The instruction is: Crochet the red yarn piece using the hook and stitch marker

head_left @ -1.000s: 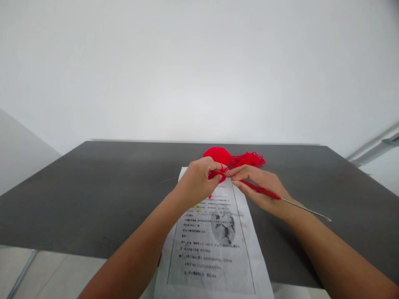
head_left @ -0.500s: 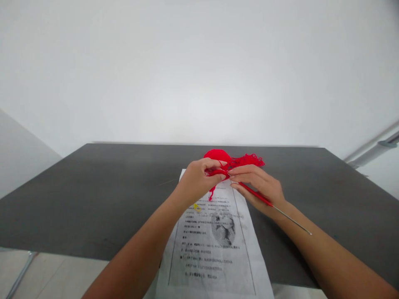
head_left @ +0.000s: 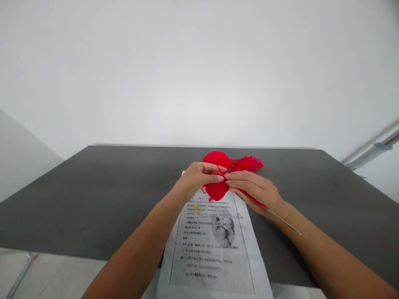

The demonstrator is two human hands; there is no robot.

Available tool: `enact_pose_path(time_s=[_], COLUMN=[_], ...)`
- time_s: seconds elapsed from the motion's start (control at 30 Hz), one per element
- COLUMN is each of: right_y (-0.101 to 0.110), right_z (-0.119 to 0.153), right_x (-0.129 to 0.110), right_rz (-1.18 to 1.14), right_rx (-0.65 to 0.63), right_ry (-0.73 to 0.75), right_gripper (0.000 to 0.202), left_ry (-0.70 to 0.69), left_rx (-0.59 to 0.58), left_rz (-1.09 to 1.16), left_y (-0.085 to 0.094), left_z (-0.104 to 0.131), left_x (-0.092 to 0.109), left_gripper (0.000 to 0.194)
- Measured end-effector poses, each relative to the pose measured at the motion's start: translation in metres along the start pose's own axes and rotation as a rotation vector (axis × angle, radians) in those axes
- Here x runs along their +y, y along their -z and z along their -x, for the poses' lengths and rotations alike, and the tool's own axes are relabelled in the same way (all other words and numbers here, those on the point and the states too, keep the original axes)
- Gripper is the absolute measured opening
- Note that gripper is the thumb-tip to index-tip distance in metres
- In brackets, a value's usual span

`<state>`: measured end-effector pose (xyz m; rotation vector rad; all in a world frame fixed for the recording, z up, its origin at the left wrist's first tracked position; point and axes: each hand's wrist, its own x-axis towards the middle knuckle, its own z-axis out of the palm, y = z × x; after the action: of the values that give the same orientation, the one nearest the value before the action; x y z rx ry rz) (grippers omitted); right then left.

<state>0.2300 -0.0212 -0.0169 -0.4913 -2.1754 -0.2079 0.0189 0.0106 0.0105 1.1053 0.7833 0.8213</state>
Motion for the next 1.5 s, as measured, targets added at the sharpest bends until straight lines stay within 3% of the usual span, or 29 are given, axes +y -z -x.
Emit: enact_pose_path(time_s=[0.17,0.37,0.57,0.8,1.13,1.33,1.5], right_y=[-0.005,-0.02,-0.03,-0.022,-0.014,-0.012,-0.012], right_z=[0.005,0.007,0.003,-0.002,0.0,-0.002,-0.003], right_x=[0.003,0.002,-0.005,-0.009,-0.004,-0.004,-0.004], right_rz=[0.041,0.107,0.105,0.009,-0.004,0.021,0.096], right_rx=[0.056,0.126,0.14,0.161,0.174,0.202,0.208], right_ry=[0.051,-0.05,-0.142,-0.217,-0.173,-0.127,-0.05], right_gripper=[0.023,0.021,0.021,0.02,0.018,0.018,0.019], left_ry=[-0.011,-0.165,-0.329,-0.395,-0.389,-0.346,-0.254], left_rx=[-0.042,0.075,0.182,0.233,0.202,0.198,0.121], left_rz=[0.114,0.162,-0.004,-0.274,-0.267,-0.123,0.065], left_y=[-0.006,-0.016,-0.015,-0.002,-0.005,-0.009,-0.015], left_z=[-0.002,-0.007,-0.012,-0.011,-0.009,-0.008,-0.007], left_x=[-0.007,-0.025,-0.03,-0.021,-0.021,-0.022,-0.025], left_gripper=[0.04,0.032,0.027,0.018,0.019,0.023,0.029])
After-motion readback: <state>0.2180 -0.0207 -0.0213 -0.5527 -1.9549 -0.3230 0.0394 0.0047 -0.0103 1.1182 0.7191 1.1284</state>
